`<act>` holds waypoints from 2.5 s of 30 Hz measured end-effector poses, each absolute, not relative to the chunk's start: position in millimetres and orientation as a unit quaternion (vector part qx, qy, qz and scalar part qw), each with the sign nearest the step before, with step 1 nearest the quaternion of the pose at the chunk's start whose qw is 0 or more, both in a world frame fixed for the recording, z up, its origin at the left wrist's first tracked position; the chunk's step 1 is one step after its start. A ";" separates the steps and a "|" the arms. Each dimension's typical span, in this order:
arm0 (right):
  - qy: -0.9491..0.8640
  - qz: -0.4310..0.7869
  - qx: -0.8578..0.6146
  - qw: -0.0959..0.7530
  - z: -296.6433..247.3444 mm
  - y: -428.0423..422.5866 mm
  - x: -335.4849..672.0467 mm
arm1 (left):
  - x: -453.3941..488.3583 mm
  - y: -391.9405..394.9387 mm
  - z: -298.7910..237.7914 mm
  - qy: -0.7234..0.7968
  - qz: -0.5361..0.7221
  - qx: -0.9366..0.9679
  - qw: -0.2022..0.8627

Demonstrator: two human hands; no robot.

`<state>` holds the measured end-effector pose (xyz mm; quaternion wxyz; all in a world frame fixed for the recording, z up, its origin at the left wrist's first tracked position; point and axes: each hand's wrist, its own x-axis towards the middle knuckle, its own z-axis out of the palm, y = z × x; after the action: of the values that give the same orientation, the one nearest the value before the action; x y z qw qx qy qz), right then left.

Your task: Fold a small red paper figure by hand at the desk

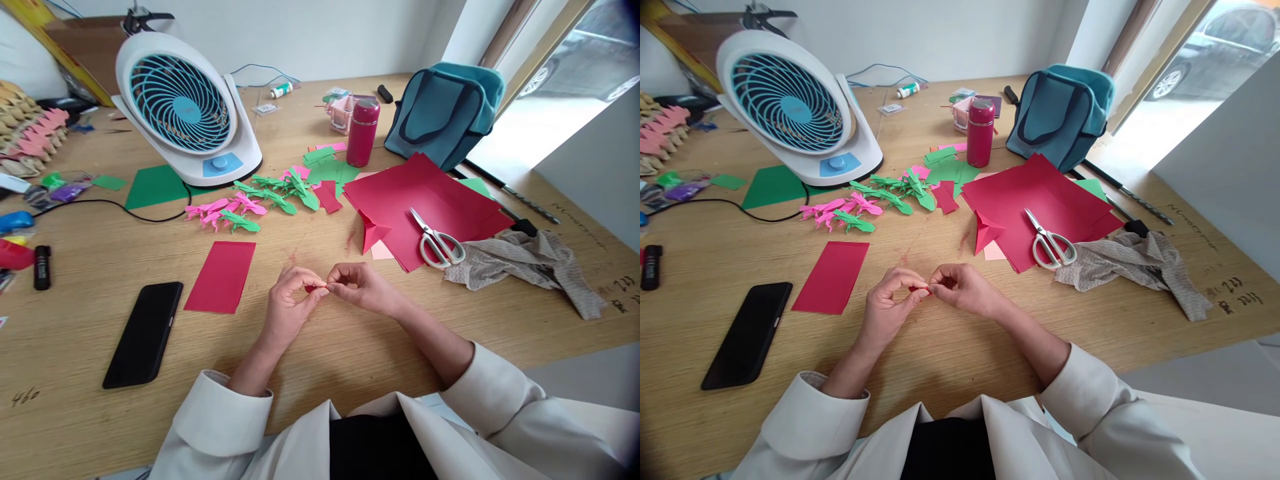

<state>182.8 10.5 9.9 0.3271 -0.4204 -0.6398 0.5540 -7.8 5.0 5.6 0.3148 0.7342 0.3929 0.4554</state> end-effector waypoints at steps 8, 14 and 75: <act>-0.716 0.420 -0.432 0.354 12.2 6.4 179.6 | -8.5 6.2 5.7 0.390 0.453 0.768 0.232; -0.701 0.431 -0.432 0.368 12.1 6.5 178.8 | -7.4 5.3 3.6 0.392 0.464 0.750 0.261; -0.680 0.441 -0.446 0.380 10.7 9.5 181.0 | -8.3 4.0 2.9 0.441 0.372 0.814 0.065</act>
<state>181.0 9.5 10.7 0.3796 -0.4456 -0.6805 0.4408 -8.3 4.0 2.9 0.0651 0.8143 0.4408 0.3720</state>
